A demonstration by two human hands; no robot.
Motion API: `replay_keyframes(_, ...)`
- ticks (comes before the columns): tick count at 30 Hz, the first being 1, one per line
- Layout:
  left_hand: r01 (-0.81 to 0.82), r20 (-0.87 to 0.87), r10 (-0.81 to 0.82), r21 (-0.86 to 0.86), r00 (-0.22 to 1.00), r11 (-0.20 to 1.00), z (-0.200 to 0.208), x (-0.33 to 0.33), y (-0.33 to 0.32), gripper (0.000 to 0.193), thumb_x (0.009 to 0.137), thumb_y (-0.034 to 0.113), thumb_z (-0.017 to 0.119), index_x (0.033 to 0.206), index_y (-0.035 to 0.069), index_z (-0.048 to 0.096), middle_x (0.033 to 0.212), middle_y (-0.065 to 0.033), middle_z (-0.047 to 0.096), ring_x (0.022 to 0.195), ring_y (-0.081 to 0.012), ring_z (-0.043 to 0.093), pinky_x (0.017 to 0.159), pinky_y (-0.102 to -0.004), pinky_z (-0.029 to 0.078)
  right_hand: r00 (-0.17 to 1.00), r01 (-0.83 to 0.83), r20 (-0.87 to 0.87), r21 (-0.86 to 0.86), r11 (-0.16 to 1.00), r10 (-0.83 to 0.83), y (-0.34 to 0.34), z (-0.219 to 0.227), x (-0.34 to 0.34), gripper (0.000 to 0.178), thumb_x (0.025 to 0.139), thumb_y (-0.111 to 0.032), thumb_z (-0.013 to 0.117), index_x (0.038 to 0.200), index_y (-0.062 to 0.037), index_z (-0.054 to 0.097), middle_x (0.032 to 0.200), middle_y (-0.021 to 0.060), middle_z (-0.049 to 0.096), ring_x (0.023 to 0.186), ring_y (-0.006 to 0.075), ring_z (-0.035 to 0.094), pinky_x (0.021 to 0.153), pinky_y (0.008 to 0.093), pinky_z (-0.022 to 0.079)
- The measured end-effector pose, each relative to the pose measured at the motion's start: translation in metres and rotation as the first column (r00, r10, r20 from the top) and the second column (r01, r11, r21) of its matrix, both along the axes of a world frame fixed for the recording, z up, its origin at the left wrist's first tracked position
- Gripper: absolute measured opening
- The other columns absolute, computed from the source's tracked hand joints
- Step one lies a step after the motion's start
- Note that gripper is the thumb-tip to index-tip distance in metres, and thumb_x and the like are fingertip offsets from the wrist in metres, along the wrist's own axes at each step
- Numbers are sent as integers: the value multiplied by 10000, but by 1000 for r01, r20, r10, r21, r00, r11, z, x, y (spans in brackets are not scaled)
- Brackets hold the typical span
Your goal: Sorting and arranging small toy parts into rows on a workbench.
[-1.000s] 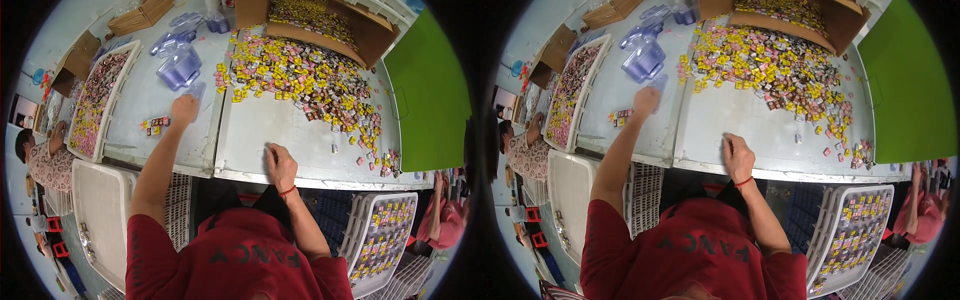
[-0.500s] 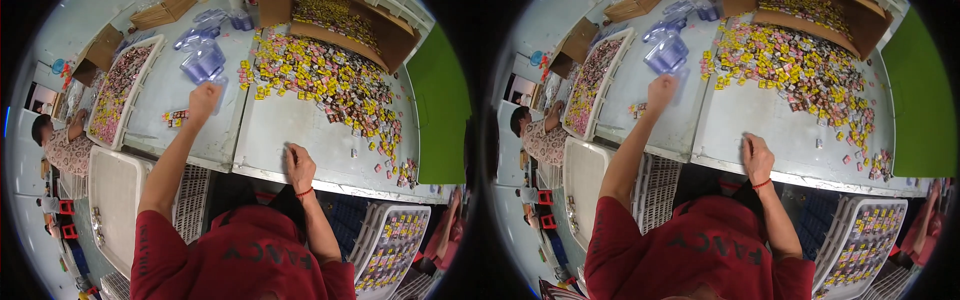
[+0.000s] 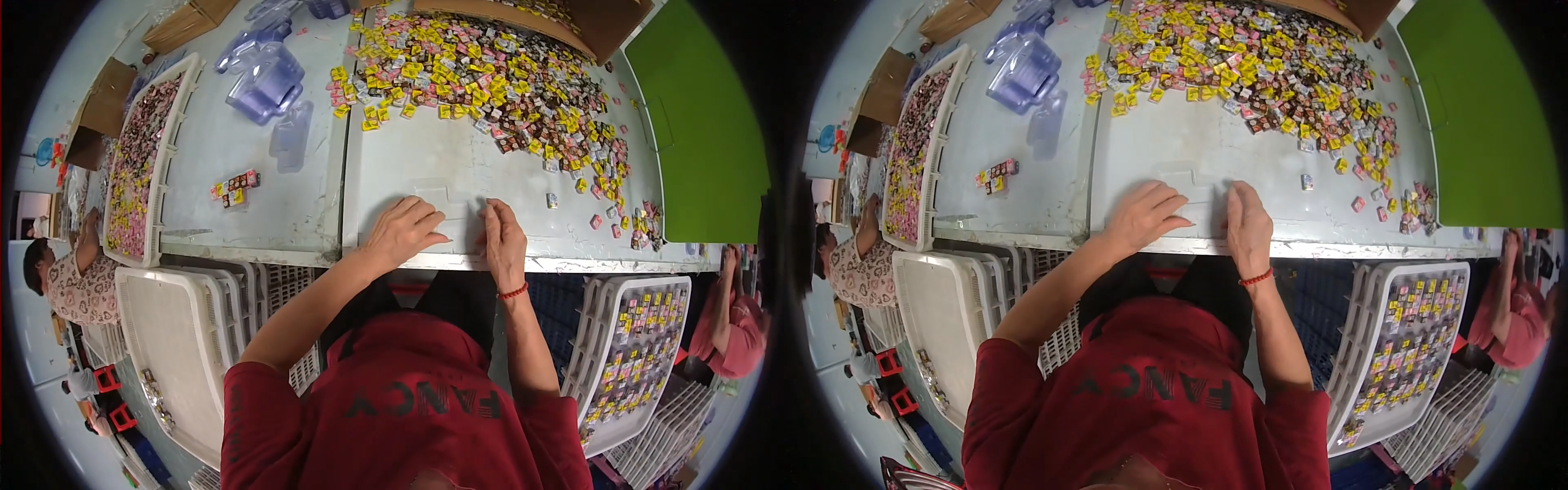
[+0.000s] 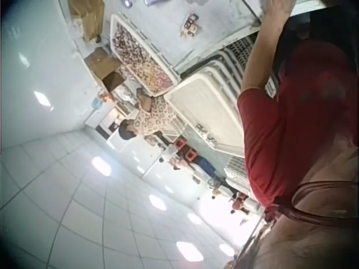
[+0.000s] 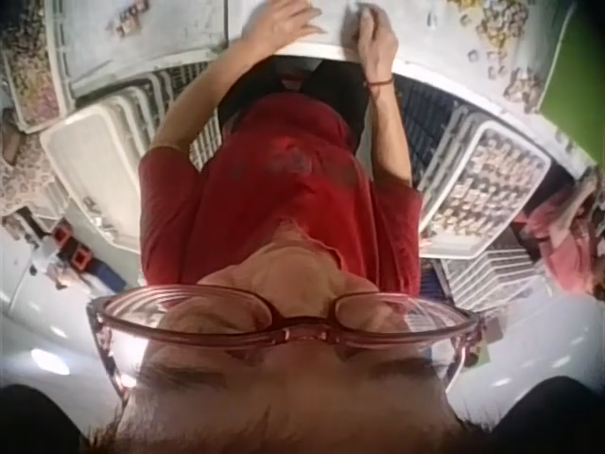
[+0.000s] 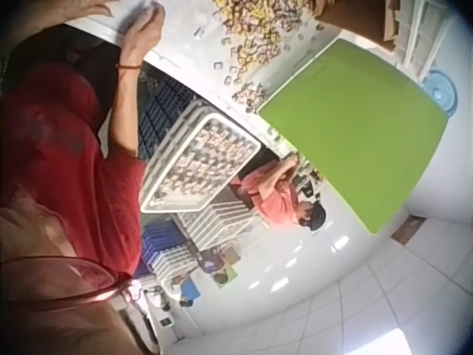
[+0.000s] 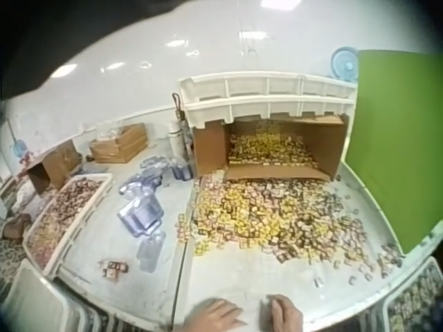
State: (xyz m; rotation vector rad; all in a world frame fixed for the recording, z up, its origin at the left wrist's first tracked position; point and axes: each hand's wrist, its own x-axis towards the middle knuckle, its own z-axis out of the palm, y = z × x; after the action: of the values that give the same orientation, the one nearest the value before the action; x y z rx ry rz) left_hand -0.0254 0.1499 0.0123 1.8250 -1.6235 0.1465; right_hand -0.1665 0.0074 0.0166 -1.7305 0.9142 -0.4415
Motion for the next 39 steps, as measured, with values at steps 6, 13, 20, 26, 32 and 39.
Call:
replay_keyframes(6, -75, -13, 74, -33, 997, 997, 10, 19, 5, 359, 690, 171, 764, 996, 36, 634, 1151, -117, 577, 1071, -337, 531, 900, -421, 436, 994, -107, -60, -549, 829, 88, -5, -6, -3, 274, 865, -131, 645, 1091, 16, 597, 861, 161, 646, 636, 230, 616, 586, 318, 493)
replay_keyframes(13, -16, -32, 19, 71, 999, 997, -1, 26, -1, 339, 719, 173, 739, 1008, 29, 638, 1184, -116, 560, 1136, -311, 494, 934, -407, 419, 988, -153, -84, -522, 839, 128, -22, 10, -10, 256, 833, -117, 674, 1048, 0, 601, 881, 160, 629, 643, 286, 618, 596, 344, 495)
replay_keyframes(20, 4, -152, 0, 27, 988, 1000, 9, 50, -125, 290, 784, 99, 679, 1058, 25, 621, 1079, -152, 604, 1043, -338, 551, 912, -406, 441, 993, -58, -102, -857, 512, -59, -90, -8, 55, 319, 849, -99, 592, 1151, -2, 556, 1169, 187, 547, 1083, 357, 518, 898, 444, 423)
replay_keyframes(26, -45, 21, 43, 94, 999, 995, -20, 58, -142, 381, 778, 108, 657, 1150, 59, 591, 1133, -102, 586, 1060, -312, 540, 928, -393, 433, 989, -144, -140, -845, 516, 47, -77, -29, 71, 387, 879, -96, 534, 1245, 19, 486, 1316, 209, 470, 1248, 381, 419, 1012, 486, 339)
replay_keyframes(32, 29, -2, -29, 57, 1000, 998, -25, 42, -148, 279, 749, 54, 631, 1023, 56, 581, 1040, -92, 564, 999, -299, 550, 861, -391, 459, 974, -206, -225, -849, 486, 19, -73, -27, 34, 365, 909, -112, 546, 1252, 2, 496, 1302, 197, 502, 1220, 370, 454, 1011, 488, 335)
replay_keyframes(39, -18, -119, 25, 59, 993, 998, -28, 50, -134, 217, 754, 48, 638, 964, 37, 584, 974, -97, 549, 974, -299, 550, 829, -403, 469, 984, -179, -138, -831, 527, 116, -72, -32, 33, 347, 891, -71, 563, 1224, 15, 515, 1287, 185, 508, 1214, 362, 448, 1013, 452, 341)
